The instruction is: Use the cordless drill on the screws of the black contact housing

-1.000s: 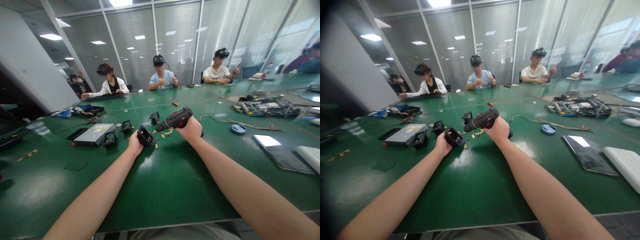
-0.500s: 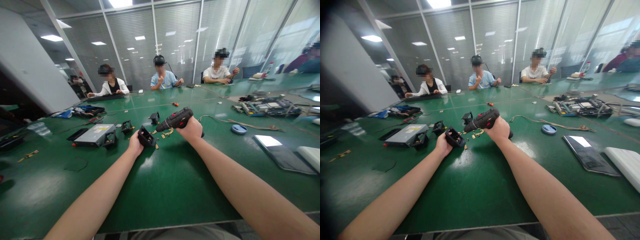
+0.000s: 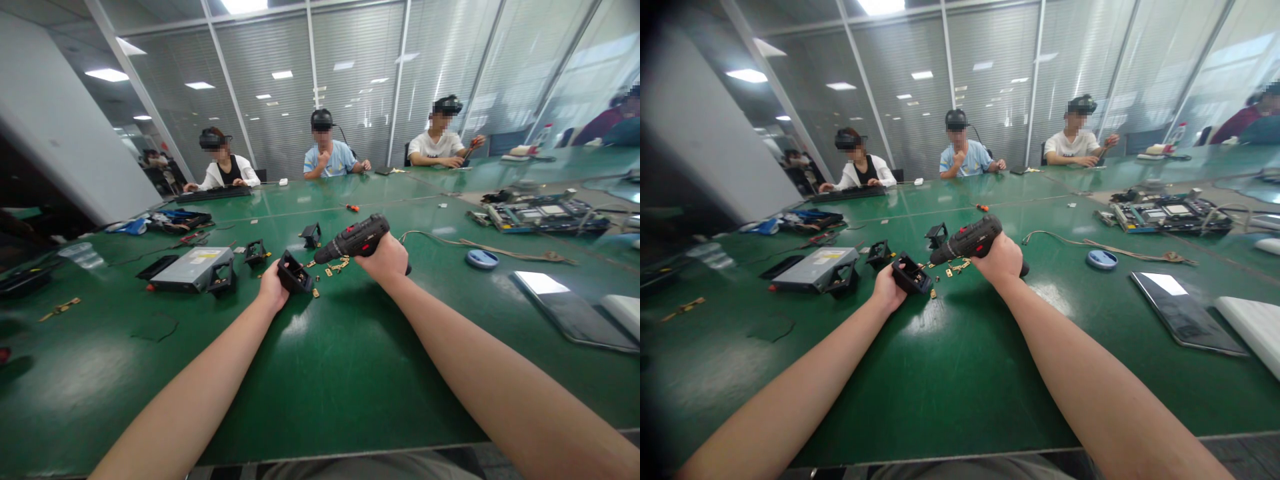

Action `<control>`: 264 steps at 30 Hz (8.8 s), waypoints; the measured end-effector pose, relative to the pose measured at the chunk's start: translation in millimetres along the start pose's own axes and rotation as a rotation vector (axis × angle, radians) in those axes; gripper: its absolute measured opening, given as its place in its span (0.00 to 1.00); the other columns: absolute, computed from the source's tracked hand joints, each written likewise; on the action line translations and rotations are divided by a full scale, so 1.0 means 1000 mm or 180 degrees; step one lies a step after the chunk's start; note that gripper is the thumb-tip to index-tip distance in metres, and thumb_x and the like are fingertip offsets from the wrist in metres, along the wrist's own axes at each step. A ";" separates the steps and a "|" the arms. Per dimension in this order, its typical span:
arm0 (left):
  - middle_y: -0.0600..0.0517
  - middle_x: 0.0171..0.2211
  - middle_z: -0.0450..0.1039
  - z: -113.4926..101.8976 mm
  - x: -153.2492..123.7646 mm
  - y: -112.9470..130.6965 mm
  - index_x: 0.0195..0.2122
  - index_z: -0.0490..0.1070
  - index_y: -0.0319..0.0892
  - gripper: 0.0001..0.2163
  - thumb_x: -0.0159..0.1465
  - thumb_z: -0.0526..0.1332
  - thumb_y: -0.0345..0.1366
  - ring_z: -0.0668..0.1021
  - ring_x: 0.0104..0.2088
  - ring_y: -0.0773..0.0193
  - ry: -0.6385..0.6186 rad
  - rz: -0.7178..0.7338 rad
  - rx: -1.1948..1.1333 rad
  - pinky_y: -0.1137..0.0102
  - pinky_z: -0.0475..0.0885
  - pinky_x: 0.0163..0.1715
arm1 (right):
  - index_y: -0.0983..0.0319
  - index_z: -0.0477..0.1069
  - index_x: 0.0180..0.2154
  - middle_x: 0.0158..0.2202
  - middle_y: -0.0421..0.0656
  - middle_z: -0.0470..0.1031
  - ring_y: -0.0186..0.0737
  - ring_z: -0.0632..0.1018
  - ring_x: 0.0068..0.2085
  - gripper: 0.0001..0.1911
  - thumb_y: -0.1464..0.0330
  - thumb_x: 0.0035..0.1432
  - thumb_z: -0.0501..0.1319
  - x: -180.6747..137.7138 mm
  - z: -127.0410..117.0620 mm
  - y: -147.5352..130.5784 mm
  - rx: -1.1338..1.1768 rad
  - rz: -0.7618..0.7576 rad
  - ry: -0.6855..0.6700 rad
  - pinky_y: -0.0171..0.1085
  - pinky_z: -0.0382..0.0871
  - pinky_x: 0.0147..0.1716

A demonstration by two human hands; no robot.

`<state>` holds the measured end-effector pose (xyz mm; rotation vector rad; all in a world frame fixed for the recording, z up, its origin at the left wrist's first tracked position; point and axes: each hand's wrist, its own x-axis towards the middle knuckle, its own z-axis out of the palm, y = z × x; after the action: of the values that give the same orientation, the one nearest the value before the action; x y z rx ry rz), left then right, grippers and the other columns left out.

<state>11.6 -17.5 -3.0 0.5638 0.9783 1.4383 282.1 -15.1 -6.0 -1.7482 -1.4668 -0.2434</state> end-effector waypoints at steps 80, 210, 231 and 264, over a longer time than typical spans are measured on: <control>0.43 0.34 0.82 -0.003 -0.001 0.001 0.36 0.78 0.40 0.09 0.65 0.58 0.34 0.85 0.35 0.51 0.0010 0.0019 -0.0419 0.58 0.82 0.39 | 0.60 0.73 0.44 0.40 0.51 0.82 0.58 0.83 0.42 0.25 0.54 0.47 0.72 -0.004 -0.004 -0.003 0.0101 0.0008 0.0040 0.46 0.73 0.40; 0.49 0.29 0.78 -0.009 0.017 -0.009 0.32 0.77 0.40 0.05 0.63 0.62 0.31 0.80 0.30 0.57 0.0036 0.0506 0.0073 0.66 0.76 0.34 | 0.62 0.70 0.50 0.43 0.53 0.84 0.60 0.84 0.44 0.29 0.54 0.50 0.70 0.000 -0.008 -0.004 -0.0093 0.0032 -0.0165 0.48 0.76 0.42; 0.51 0.31 0.78 -0.019 0.032 -0.015 0.32 0.76 0.42 0.04 0.60 0.64 0.36 0.80 0.32 0.58 -0.0089 0.0650 0.0194 0.66 0.76 0.36 | 0.62 0.71 0.50 0.44 0.53 0.83 0.61 0.84 0.45 0.30 0.55 0.48 0.72 0.001 -0.008 -0.003 0.0007 0.0035 -0.0136 0.49 0.76 0.43; 0.52 0.30 0.77 -0.018 0.033 -0.015 0.32 0.75 0.43 0.07 0.61 0.66 0.40 0.80 0.32 0.58 -0.0083 0.0655 0.0297 0.64 0.77 0.38 | 0.62 0.70 0.51 0.44 0.53 0.83 0.61 0.84 0.45 0.30 0.55 0.49 0.71 0.000 -0.007 -0.003 0.0012 0.0004 -0.0146 0.48 0.76 0.44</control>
<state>0.9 8.5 -32.1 0.7683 0.9927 1.5683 282.1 -20.0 0.1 -1.7620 -1.4978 -0.2011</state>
